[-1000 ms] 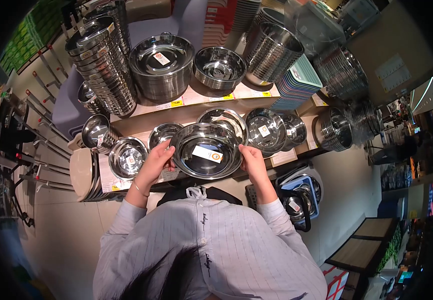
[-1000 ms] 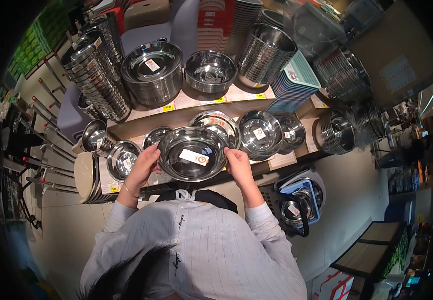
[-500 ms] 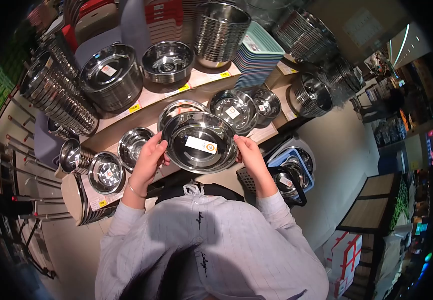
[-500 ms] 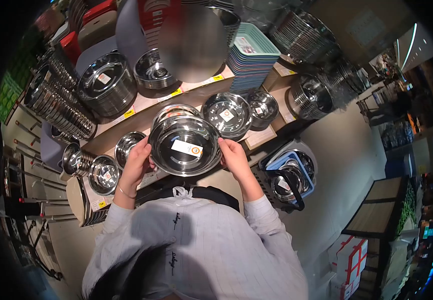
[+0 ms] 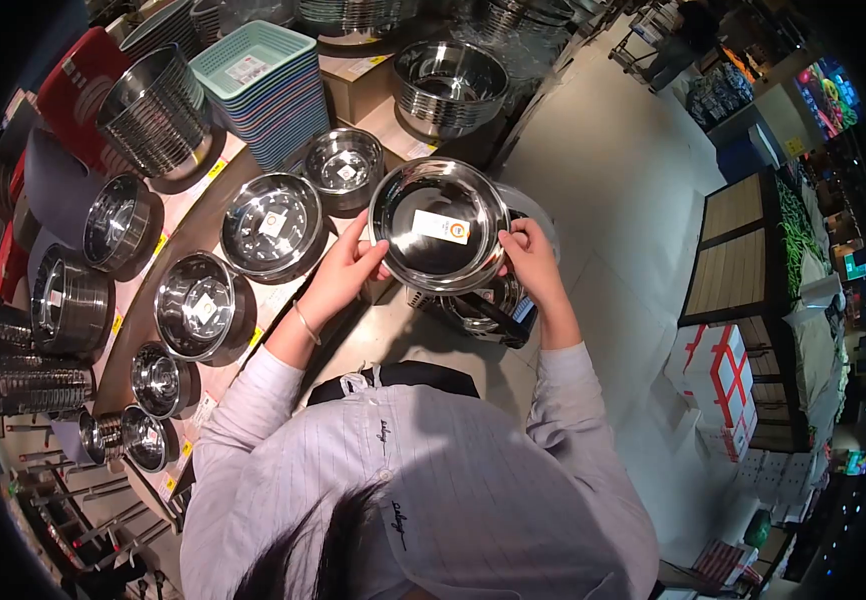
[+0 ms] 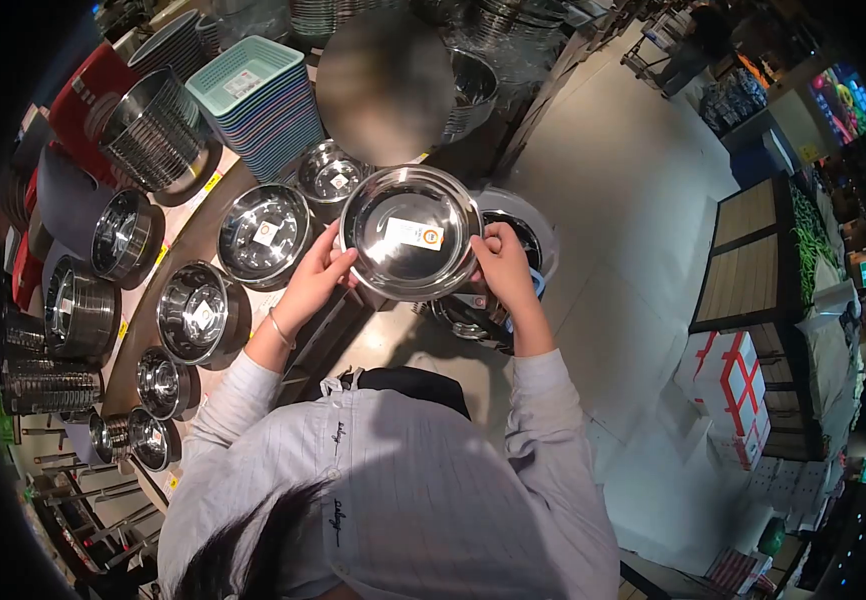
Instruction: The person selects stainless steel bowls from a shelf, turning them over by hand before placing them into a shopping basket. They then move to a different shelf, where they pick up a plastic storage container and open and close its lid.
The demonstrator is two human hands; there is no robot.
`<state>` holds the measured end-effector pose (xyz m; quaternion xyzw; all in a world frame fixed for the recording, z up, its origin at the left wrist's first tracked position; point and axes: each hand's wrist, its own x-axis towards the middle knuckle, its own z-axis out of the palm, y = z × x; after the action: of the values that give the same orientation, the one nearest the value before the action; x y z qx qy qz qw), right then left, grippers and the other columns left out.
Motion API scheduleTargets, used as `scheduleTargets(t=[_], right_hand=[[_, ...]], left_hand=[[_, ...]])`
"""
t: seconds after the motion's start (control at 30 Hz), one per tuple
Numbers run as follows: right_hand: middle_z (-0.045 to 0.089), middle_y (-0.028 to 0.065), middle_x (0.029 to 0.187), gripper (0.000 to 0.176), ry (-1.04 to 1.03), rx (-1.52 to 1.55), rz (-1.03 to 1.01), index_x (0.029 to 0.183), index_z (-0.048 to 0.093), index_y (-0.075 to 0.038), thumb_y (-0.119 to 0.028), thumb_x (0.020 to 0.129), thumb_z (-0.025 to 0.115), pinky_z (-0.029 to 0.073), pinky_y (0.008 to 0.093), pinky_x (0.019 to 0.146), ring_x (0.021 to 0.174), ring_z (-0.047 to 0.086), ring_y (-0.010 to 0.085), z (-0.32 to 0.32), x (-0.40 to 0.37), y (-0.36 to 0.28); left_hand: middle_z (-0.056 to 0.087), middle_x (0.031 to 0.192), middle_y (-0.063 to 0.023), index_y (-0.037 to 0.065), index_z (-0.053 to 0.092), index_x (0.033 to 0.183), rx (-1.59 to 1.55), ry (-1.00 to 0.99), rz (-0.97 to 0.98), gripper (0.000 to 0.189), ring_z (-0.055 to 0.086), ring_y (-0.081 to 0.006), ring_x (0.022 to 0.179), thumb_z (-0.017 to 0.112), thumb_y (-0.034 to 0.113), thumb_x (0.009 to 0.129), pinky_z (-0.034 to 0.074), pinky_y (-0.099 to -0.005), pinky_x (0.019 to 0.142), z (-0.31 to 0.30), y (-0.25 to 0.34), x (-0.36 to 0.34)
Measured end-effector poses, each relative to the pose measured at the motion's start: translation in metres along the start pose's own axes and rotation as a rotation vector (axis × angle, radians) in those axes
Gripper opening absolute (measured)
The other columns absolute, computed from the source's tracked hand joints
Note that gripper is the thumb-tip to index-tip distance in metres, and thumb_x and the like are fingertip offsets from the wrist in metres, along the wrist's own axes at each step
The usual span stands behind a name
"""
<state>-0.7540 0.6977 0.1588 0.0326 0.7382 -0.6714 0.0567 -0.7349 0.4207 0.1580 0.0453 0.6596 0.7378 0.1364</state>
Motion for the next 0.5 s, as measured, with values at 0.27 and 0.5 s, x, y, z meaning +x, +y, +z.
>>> scheduleTargets(t=[0.27,0.5], right_hand=[[0.059,0.0079,0.075,0.018,0.218,0.059,0.148,0.092,0.041,-0.005,-0.005,0.083,0.056,0.052,0.0254,0.047,0.063,0.058,0.0123,-0.105,0.036,0.138],[0.062,0.0091,0.078,0.017,0.194,-0.027,0.289,0.094,0.041,-0.006,-0.006,0.084,0.055,0.053,0.0272,0.051,0.066,0.06,0.0136,-0.105,0.017,0.212]], left_hand=[[0.061,0.079,-0.02,-0.003,0.041,0.124,0.892,-0.018,0.006,0.055,0.062,-0.0275,0.076,0.06,0.024,0.08,0.047,-0.0352,0.071,0.087,-0.093,0.127],[0.058,0.106,-0.023,-0.001,0.04,0.125,0.75,-0.208,-0.435,0.059,0.056,-0.0347,0.101,0.056,0.036,0.081,0.04,-0.0344,0.09,0.093,-0.169,0.145]])
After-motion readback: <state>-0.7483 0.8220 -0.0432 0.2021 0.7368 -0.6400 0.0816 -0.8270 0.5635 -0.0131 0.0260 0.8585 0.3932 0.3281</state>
